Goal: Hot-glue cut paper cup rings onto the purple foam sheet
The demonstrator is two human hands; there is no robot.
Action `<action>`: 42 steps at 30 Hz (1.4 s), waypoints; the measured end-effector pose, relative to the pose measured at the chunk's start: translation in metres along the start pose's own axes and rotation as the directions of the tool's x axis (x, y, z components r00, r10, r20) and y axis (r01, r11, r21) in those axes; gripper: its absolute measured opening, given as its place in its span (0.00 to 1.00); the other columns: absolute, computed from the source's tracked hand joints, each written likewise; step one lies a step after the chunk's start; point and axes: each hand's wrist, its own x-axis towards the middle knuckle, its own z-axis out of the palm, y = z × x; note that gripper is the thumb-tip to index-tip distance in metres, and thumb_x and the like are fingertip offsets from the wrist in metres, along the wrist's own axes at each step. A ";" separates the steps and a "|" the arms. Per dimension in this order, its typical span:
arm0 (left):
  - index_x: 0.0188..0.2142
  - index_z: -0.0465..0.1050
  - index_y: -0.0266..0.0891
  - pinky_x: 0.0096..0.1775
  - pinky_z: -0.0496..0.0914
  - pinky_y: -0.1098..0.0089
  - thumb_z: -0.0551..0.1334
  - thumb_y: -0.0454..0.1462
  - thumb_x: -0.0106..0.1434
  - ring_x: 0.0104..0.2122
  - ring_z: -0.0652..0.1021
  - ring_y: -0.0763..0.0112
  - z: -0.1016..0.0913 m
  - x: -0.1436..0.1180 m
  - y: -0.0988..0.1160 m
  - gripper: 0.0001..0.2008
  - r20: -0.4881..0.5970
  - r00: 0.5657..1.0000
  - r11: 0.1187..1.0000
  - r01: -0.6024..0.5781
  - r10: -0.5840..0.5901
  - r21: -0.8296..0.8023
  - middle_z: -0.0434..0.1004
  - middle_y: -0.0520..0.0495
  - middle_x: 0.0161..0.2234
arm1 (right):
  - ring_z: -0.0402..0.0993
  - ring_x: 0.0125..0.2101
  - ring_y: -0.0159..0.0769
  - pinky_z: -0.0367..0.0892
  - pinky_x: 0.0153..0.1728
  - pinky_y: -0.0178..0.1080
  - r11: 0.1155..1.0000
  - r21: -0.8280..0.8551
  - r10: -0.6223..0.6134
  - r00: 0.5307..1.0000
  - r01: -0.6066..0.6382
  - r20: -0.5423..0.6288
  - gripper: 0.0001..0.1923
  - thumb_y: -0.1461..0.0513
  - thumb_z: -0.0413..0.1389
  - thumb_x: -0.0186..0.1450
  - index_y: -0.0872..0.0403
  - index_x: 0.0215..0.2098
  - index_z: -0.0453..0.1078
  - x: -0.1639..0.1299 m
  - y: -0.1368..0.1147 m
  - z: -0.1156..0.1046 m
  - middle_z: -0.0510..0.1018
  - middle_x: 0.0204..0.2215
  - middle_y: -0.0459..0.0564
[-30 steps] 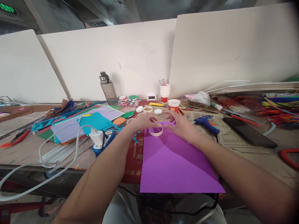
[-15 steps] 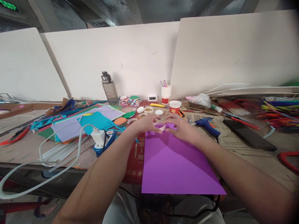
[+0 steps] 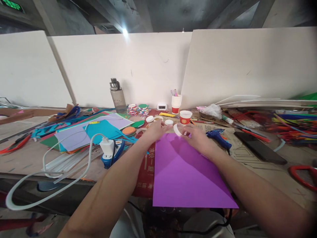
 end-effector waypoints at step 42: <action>0.47 0.75 0.34 0.39 0.72 0.62 0.58 0.45 0.64 0.42 0.80 0.51 0.033 -0.029 0.027 0.19 0.357 0.888 0.895 -0.383 0.289 0.227 0.79 0.33 0.43 | 0.72 0.45 0.40 0.65 0.44 0.39 0.931 -0.276 -0.122 0.915 0.241 0.385 0.14 0.64 0.56 0.66 0.55 0.49 0.75 0.110 -0.048 0.044 0.73 0.47 0.57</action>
